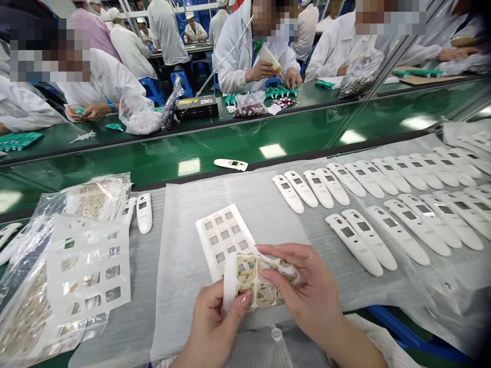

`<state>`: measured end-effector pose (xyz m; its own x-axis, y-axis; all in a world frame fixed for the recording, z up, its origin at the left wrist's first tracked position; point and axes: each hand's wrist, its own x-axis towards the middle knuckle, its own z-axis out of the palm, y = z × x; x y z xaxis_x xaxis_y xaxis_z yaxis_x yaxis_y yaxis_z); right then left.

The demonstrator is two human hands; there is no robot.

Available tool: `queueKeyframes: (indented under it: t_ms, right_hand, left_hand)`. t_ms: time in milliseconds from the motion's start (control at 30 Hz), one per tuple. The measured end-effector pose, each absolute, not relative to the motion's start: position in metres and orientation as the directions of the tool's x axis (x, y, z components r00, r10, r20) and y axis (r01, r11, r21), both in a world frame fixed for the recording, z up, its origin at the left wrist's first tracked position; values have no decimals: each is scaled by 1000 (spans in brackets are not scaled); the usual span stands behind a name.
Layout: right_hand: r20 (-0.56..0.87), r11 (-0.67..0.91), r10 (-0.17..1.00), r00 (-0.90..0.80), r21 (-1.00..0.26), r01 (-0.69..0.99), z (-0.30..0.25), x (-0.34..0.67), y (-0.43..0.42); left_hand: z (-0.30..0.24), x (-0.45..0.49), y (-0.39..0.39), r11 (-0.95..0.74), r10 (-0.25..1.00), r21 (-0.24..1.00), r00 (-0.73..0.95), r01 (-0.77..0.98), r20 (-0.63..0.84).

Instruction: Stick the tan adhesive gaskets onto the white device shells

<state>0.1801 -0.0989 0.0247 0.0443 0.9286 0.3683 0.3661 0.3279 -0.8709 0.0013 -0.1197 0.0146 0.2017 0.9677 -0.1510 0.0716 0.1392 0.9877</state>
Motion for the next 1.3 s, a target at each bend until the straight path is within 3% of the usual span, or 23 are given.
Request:
queueKeyframes:
  t_ms: [100, 200, 300, 367, 467, 733, 867, 1300]
  right_hand:
    - [255, 265, 964, -74, -942, 208, 24, 184, -99]
    - [243, 277, 957, -161, -930, 243, 23, 188, -94]
    - [402, 361, 916, -11, -809, 465, 20, 192, -89]
    - [602, 444, 794, 82, -666, 599, 16, 192, -88]
    - [724, 555, 689, 31, -555, 619, 12, 192, -88]
    - [507, 477, 860, 48, -835, 276, 8, 190, -89]
    - [459, 443, 884, 89, -883, 154, 11, 190, -92]
    - [433, 410, 883, 178, -899, 154, 4, 184, -96]
  left_hand:
    - [20, 7, -111, 174, 957, 985, 233, 12, -172]
    - [25, 12, -99, 198, 949, 980, 253, -18, -187]
    - [28, 19, -92, 207, 953, 978, 231, -27, -195]
    - [27, 23, -91, 205, 960, 978, 201, -28, -196]
    - [25, 26, -92, 197, 965, 980, 183, -27, -189]
    - [27, 28, -90, 61, 981, 998, 183, 5, -61]
    - [32, 30, -86, -12, 981, 1000, 192, 27, 6]
    - [29, 36, -89, 15, 990, 1000, 138, 12, -17]
